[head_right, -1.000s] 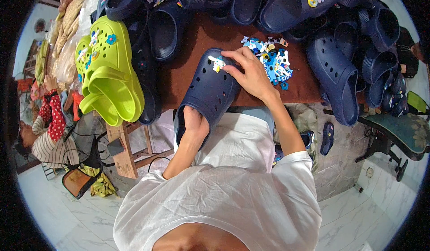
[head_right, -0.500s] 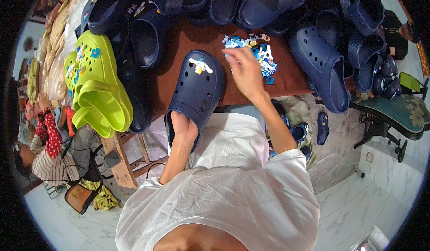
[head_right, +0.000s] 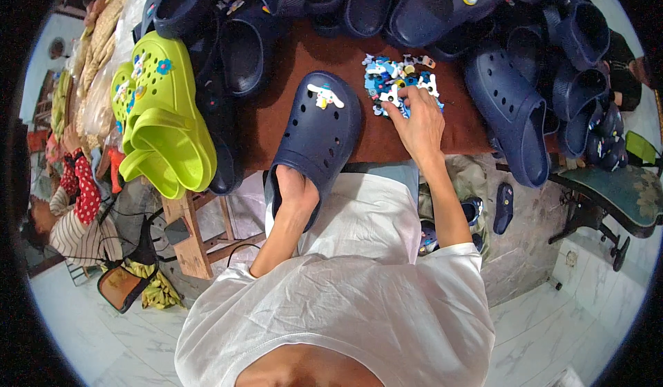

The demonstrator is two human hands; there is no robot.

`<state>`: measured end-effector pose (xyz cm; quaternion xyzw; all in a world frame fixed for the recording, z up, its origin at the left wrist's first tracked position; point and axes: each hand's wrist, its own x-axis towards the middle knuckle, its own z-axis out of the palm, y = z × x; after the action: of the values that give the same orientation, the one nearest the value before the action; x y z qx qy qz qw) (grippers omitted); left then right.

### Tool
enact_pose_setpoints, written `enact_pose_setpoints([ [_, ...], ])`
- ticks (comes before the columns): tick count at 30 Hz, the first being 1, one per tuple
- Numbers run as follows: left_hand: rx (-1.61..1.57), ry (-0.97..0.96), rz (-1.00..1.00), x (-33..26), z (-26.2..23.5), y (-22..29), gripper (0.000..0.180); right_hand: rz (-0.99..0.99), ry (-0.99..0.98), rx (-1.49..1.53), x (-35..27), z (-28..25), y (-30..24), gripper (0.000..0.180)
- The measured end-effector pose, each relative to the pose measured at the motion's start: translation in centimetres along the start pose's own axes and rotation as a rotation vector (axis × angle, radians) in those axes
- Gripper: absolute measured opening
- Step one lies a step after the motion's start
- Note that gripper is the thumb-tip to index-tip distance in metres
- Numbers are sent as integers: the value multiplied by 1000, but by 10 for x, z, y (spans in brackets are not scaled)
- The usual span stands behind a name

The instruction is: Attaching decorative plastic charms into the holes of foam clogs.

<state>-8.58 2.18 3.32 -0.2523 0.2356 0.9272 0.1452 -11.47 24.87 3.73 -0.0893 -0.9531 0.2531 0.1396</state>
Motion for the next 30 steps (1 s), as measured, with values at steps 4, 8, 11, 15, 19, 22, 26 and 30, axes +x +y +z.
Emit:
enact_pose_setpoints([
  [4, -40, -17, -7, 3, -4, -2, 45, -68, 8, -36, -3, 6, -3, 31],
  [8, -31, 16, 6, 3, -2, -2, 45, -65, -4, 32, -3, 6, 1, 24],
  [11, -2, 27, -2, 1, 4, 0, 46, 1, -1, 187, -7, 3, 2, 18],
  [15, -46, 38, 25, 6, -3, -1, 45, -12, 14, 282, -12, 5, 7, 13],
  [19, -45, 56, 39, 9, -4, -1, 45, 1, 5, 292, -15, 6, 11, 13],
  [22, -33, 41, 36, 8, -4, -1, 46, 50, 51, 202, -14, 5, 8, 13],
  [26, -31, 53, 20, 5, -4, -2, 45, -99, 140, 88, -9, 7, 3, 13],
  [30, -11, 28, 44, 8, -6, -4, 44, -273, 47, -33, -10, 13, -14, 20],
])
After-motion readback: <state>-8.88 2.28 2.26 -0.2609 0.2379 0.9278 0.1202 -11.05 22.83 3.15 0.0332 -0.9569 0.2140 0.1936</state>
